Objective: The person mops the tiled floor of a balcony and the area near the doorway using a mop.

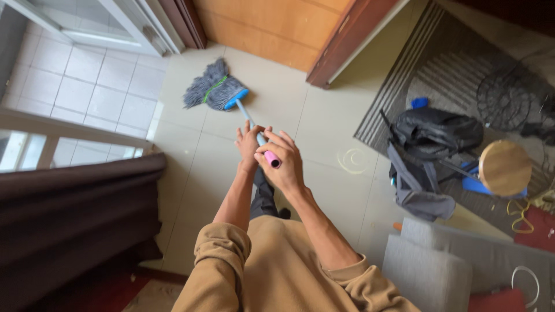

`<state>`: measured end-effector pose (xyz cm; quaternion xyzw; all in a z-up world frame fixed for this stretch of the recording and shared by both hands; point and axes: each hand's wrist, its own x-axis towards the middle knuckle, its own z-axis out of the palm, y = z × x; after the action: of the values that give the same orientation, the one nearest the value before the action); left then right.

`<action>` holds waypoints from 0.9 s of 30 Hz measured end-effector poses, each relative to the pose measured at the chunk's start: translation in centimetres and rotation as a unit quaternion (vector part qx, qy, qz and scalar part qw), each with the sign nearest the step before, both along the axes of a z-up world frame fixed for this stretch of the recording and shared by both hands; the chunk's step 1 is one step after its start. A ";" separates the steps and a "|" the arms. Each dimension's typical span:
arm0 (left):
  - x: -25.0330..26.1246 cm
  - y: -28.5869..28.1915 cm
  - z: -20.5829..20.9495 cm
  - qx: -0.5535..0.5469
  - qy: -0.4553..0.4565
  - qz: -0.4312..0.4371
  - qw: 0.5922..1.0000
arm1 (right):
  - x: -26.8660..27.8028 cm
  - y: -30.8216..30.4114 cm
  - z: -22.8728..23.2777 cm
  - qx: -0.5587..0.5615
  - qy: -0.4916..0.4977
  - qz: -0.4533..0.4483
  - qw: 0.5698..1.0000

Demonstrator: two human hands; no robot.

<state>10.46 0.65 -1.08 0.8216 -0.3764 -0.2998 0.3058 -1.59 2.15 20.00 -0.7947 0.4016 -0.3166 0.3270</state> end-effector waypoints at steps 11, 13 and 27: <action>-6.8 5.9 0.9 -0.007 -0.096 -0.135 0.986 | -6.5 5.9 -2.5 0.174 -0.047 -0.074 0.981; -6.9 5.9 0.6 -0.007 -0.095 -0.144 0.985 | -6.8 5.9 -3.2 0.178 -0.052 -0.068 0.980; -1.7 -1.1 -0.5 0.063 -0.067 -0.108 0.990 | -2.9 -0.1 -6.8 0.145 -0.019 -0.035 0.989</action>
<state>8.75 -0.41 -1.62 0.8120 -0.4632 -0.2983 0.1927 -4.47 2.07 13.25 -0.7181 0.4648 -0.2810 0.4352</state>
